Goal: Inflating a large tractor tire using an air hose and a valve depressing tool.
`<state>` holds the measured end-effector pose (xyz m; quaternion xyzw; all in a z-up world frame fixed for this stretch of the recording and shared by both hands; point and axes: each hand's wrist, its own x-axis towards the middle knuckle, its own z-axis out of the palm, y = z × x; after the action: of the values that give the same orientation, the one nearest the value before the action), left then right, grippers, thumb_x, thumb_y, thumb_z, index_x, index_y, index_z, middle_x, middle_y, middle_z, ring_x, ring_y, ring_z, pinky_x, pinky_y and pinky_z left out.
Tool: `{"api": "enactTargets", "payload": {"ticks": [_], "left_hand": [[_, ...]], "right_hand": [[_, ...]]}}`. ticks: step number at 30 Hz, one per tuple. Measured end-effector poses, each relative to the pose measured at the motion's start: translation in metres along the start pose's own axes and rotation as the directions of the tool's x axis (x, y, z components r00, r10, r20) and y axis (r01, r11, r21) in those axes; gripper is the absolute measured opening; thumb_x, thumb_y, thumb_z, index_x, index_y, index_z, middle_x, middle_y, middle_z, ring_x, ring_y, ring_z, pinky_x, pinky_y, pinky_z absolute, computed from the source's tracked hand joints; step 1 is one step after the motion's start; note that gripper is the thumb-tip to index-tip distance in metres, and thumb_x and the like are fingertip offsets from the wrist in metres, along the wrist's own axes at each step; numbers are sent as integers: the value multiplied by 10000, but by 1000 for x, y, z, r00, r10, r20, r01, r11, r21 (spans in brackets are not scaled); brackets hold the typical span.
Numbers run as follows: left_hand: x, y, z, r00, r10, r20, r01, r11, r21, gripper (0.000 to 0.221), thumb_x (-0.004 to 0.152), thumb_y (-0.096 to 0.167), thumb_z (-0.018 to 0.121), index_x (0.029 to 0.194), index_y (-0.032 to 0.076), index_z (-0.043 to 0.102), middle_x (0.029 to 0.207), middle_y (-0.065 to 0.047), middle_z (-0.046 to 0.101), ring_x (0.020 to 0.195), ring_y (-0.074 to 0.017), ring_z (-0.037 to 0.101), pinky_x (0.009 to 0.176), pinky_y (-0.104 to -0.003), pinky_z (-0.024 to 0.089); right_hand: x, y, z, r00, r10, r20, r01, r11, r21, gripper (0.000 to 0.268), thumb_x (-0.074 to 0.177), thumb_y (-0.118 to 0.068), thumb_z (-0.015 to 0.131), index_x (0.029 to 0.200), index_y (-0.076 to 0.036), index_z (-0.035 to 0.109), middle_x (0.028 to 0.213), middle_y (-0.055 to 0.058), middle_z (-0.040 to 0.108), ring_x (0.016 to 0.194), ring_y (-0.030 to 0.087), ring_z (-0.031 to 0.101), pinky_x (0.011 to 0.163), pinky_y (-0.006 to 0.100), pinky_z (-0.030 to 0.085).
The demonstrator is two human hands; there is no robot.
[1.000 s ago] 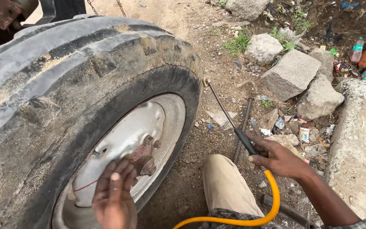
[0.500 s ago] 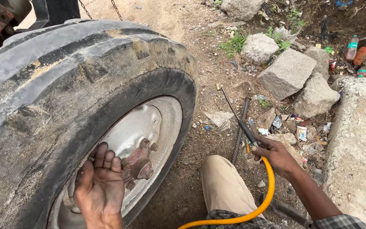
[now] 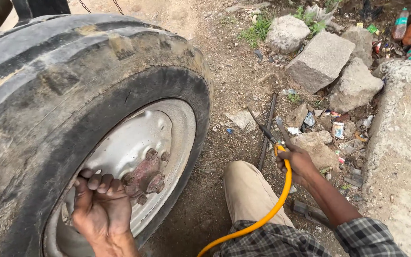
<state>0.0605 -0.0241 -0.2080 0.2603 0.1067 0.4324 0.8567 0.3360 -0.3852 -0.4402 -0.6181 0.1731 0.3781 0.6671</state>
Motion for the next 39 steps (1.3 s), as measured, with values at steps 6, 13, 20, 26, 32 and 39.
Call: {"api": "enactTargets", "payload": {"ticks": [6,13,20,26,32,39], "left_hand": [[-3,4,-1,1000,1,-13,-1,1000,13,177,1144,187,593,1115,21,646,824,-42,632,712,-125,536,671,-267,454],[-10,10,11,998,-4,-68,9,997,77,191,1124,185,580,1060,21,653,776,-21,601,688,-122,519,653,-272,436],[-8,3,19,985,82,-151,-52,979,195,221,1133,193,551,994,53,652,740,-9,576,641,-122,488,602,-288,422],[-7,-15,14,978,97,-187,-54,974,222,239,1121,184,524,987,44,664,701,-5,553,615,-122,478,567,-283,414],[-10,-2,18,962,131,-238,-75,969,234,241,1117,177,506,969,43,641,693,0,519,601,-119,441,552,-279,390],[-10,0,22,956,-15,-292,27,999,36,241,1118,207,536,985,19,608,683,11,458,594,-103,411,546,-270,370]], "right_hand": [[11,-11,17,996,-64,62,60,995,74,460,970,-57,535,1414,41,466,788,76,603,594,151,579,480,275,461],[64,-21,51,997,-72,-1,72,996,59,279,1003,-87,595,1235,67,604,760,41,564,563,115,465,456,281,380],[118,21,41,996,-89,22,89,996,-3,210,1008,-96,560,1167,34,606,780,78,596,608,172,540,533,322,466],[115,48,29,1000,0,-29,-7,967,-256,264,1009,-133,583,1206,34,636,829,120,665,673,213,634,625,373,570],[128,73,24,998,45,-53,-60,938,-340,286,1003,-146,595,1232,21,637,869,116,698,716,208,667,654,409,593],[120,66,20,998,62,-29,-68,925,-374,323,1016,-213,587,1237,15,649,888,107,712,746,193,658,671,385,574]]}}
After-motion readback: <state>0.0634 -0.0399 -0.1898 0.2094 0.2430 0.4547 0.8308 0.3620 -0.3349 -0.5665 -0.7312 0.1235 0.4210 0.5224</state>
